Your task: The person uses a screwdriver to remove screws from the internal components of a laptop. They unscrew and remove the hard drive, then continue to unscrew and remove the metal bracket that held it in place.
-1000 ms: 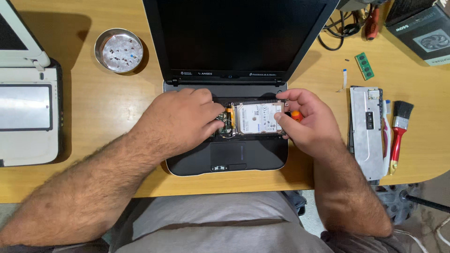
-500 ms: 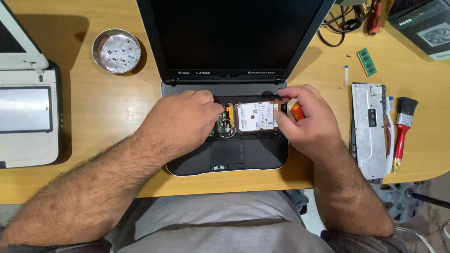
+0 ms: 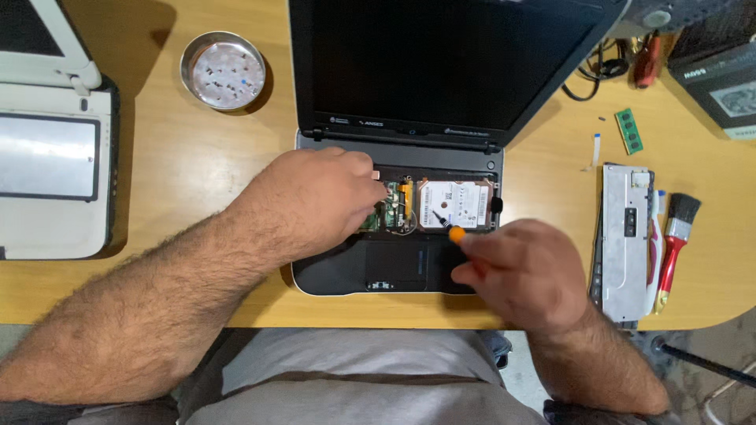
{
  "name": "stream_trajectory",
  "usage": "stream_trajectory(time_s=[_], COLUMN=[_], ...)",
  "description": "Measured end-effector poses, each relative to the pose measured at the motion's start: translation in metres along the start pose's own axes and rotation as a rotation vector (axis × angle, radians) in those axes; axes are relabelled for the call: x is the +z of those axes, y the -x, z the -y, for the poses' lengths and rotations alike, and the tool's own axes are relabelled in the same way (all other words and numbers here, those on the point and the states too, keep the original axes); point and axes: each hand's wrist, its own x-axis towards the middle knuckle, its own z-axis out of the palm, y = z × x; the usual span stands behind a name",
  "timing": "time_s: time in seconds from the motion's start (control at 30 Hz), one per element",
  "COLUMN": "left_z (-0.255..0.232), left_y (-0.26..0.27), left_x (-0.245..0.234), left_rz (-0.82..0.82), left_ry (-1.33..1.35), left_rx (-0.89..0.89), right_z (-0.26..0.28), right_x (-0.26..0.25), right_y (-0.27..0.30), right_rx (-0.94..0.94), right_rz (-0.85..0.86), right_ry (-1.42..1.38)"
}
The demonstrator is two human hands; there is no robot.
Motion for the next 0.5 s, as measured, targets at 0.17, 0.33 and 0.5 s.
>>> stream_trajectory(time_s=[0.17, 0.33, 0.5], left_z=[0.001, 0.0, -0.002], left_y=[0.003, 0.003, 0.007], left_x=[-0.008, -0.012, 0.011], left_rz=[0.027, 0.083, 0.041], left_ry=[0.028, 0.062, -0.174], left_rx=[0.009, -0.005, 0.032], right_z=[0.011, 0.001, 0.0], right_x=[0.019, 0.043, 0.055], right_y=[-0.034, -0.032, 0.003], right_rx=[0.001, 0.003, 0.04], right_rz=[0.013, 0.068, 0.18], right_ry=[-0.098, -0.157, 0.035])
